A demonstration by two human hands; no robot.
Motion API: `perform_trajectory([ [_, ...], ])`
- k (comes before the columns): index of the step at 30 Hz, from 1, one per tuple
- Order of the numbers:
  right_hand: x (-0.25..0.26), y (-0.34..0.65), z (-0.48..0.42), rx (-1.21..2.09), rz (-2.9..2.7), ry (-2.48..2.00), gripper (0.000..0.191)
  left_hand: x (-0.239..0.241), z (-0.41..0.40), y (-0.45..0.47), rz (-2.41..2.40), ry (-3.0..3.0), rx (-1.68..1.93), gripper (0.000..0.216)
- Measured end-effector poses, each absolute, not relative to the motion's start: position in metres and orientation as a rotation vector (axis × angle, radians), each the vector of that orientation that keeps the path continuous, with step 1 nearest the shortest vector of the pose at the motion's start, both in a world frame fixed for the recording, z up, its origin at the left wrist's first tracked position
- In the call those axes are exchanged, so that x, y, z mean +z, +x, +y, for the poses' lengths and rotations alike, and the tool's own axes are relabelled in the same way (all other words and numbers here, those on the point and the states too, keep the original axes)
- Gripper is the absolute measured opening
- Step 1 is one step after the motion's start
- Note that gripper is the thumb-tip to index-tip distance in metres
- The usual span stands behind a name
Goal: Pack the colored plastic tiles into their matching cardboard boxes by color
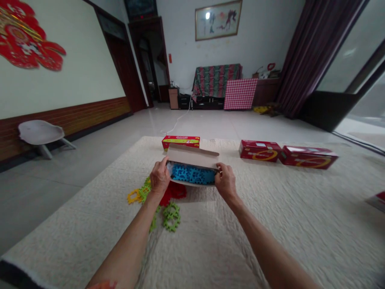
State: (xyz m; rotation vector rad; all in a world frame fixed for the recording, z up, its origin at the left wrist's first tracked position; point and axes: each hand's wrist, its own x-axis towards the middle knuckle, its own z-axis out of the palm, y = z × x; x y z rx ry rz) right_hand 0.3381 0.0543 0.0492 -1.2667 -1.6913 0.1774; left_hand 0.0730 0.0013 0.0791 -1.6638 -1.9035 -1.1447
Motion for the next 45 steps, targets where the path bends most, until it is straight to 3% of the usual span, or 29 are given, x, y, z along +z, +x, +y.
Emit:
perform_trajectory([
  [13,0.046,0.315,0.059,0.235,-1.743,-1.161,0.037,0.084,0.018,0.055,-2.2,-1.556,-0.972,0.034],
  [23,0.062,0.311,0.055,0.298,-1.671,-0.972,0.03,0.089,0.015,0.027,-1.907,-1.499,-1.197,0.023],
  [31,0.047,0.282,0.101,0.349,-1.678,-1.012,0.031,0.074,0.064,0.007,-1.971,-1.524,-1.161,0.022],
  [38,0.073,0.274,0.08,0.367,-1.66,-0.917,0.031,0.094,0.049,-0.014,-1.855,-1.365,-1.216,0.023],
  [45,0.058,0.27,0.104,0.345,-1.757,-1.02,0.03,0.074,0.072,-0.012,-1.989,-1.498,-1.145,0.02],
])
